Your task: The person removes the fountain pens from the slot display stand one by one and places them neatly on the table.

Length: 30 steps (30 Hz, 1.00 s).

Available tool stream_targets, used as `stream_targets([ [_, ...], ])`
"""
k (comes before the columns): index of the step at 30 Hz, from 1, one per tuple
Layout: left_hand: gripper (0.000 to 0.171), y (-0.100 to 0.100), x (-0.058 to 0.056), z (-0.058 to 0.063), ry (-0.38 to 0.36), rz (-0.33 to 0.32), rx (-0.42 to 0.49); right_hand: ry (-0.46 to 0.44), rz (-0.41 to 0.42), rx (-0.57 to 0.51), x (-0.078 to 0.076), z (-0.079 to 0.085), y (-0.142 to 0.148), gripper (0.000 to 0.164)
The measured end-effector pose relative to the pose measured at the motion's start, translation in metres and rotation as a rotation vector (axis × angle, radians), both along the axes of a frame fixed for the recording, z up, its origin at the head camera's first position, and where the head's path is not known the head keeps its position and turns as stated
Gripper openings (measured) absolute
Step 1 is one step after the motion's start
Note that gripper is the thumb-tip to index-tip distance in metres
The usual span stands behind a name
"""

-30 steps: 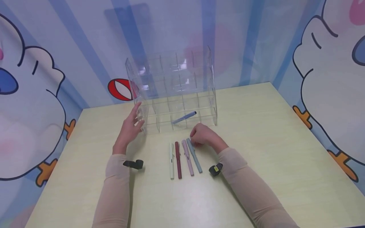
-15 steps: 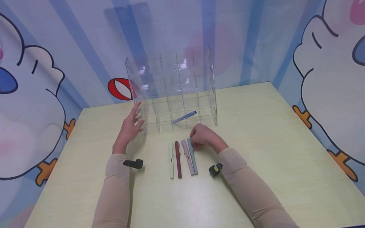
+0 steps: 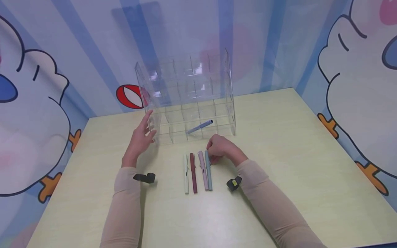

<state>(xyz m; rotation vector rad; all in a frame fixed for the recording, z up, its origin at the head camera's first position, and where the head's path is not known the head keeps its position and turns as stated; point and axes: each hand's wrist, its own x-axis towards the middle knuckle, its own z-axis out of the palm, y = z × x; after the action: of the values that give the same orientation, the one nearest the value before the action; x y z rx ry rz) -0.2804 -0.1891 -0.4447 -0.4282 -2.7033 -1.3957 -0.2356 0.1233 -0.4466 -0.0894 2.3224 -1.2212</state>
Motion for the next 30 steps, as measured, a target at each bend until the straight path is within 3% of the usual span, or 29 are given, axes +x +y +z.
stream_targets([
  [20,0.079,-0.0005,-0.0005,-0.0002,-0.020,0.007,-0.005,-0.038,0.006,-0.006,0.0021,0.0017,0.0002,0.023],
  [30,0.078,0.0006,0.0009,0.0014,-0.017,0.005,-0.002,-0.011,0.000,0.054,0.0002,0.0033,0.0007,0.022],
])
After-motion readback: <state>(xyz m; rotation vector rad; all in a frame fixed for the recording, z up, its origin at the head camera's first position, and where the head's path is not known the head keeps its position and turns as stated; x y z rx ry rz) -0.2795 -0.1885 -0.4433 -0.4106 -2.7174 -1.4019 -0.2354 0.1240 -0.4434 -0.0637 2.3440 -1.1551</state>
